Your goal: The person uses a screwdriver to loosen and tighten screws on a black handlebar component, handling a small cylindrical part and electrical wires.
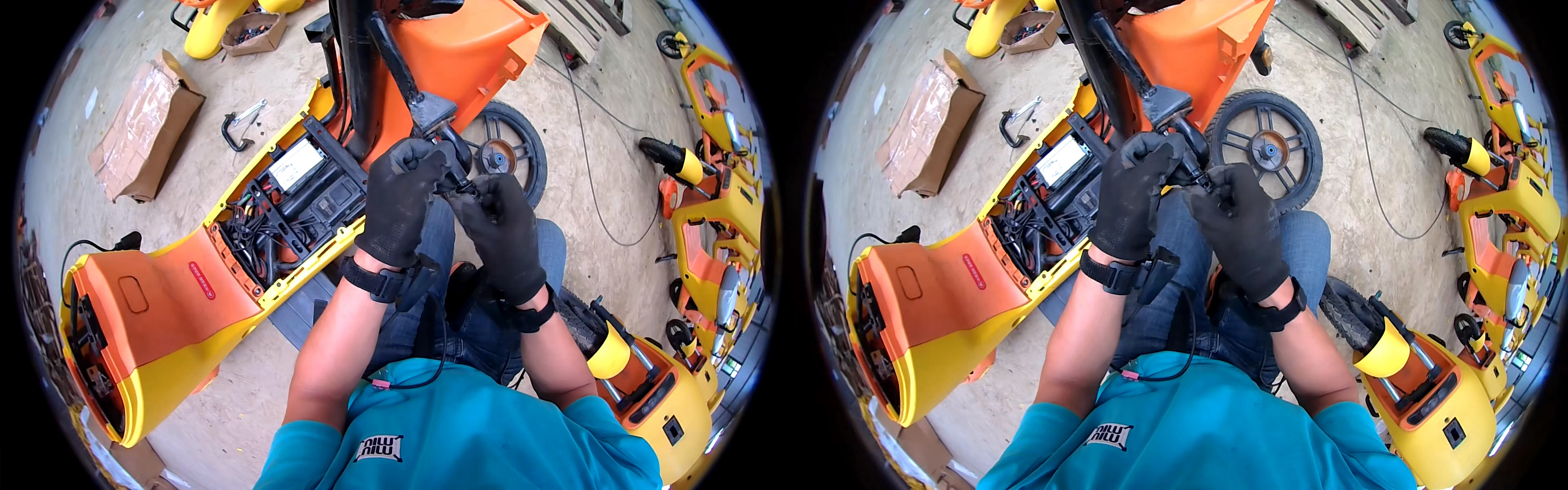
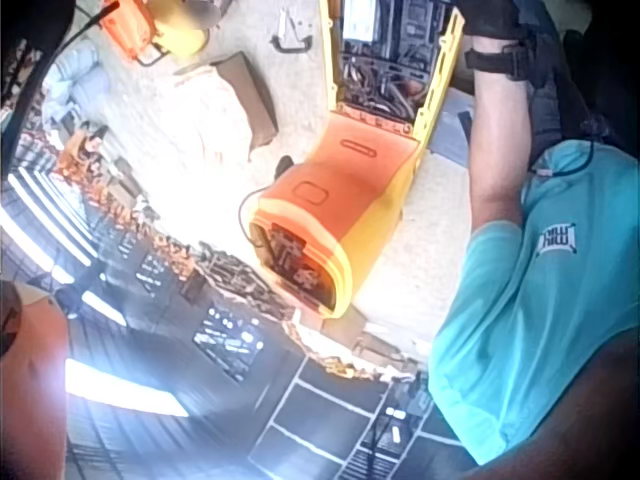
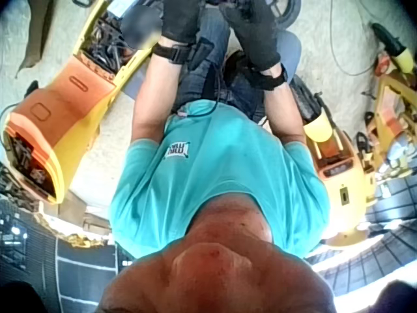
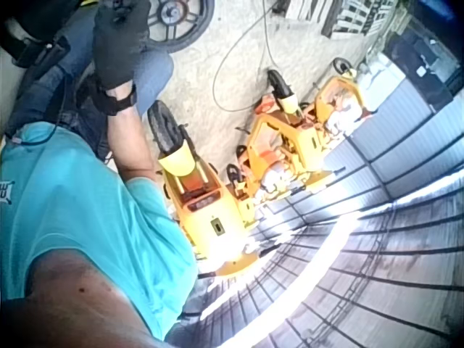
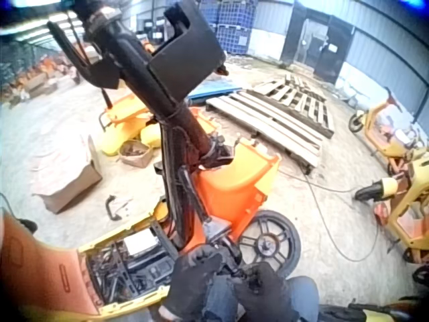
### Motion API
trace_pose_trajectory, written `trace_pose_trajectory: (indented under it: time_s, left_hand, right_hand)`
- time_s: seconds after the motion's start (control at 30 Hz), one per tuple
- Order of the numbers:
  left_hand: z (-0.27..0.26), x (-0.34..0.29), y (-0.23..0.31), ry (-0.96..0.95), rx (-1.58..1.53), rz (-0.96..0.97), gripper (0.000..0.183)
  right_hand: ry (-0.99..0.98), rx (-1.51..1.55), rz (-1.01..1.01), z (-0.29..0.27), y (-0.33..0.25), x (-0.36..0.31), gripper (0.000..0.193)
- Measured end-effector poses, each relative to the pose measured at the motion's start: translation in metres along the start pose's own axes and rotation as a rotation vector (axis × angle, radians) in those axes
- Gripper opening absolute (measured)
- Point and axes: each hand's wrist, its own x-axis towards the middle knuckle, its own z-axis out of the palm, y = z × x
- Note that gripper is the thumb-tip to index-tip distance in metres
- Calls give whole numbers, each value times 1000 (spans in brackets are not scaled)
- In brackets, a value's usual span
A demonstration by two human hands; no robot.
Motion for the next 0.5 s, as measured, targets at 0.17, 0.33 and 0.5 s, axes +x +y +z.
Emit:
trace_pose_trajectory:
  time_s: [0.17,0.33,0.5]
  left_hand:
    - [-3,1,-7,0,-6,11,17]
    - [-6,3,-8,-63,-20,7,19]
    - [0,1,-4,-27,49,53,18]
  right_hand:
    - [-226,52,-42,-20,17,2,20]
    - [-131,85,69,-10,6,1,23]
    - [-37,69,19,-4,0,-3,22]
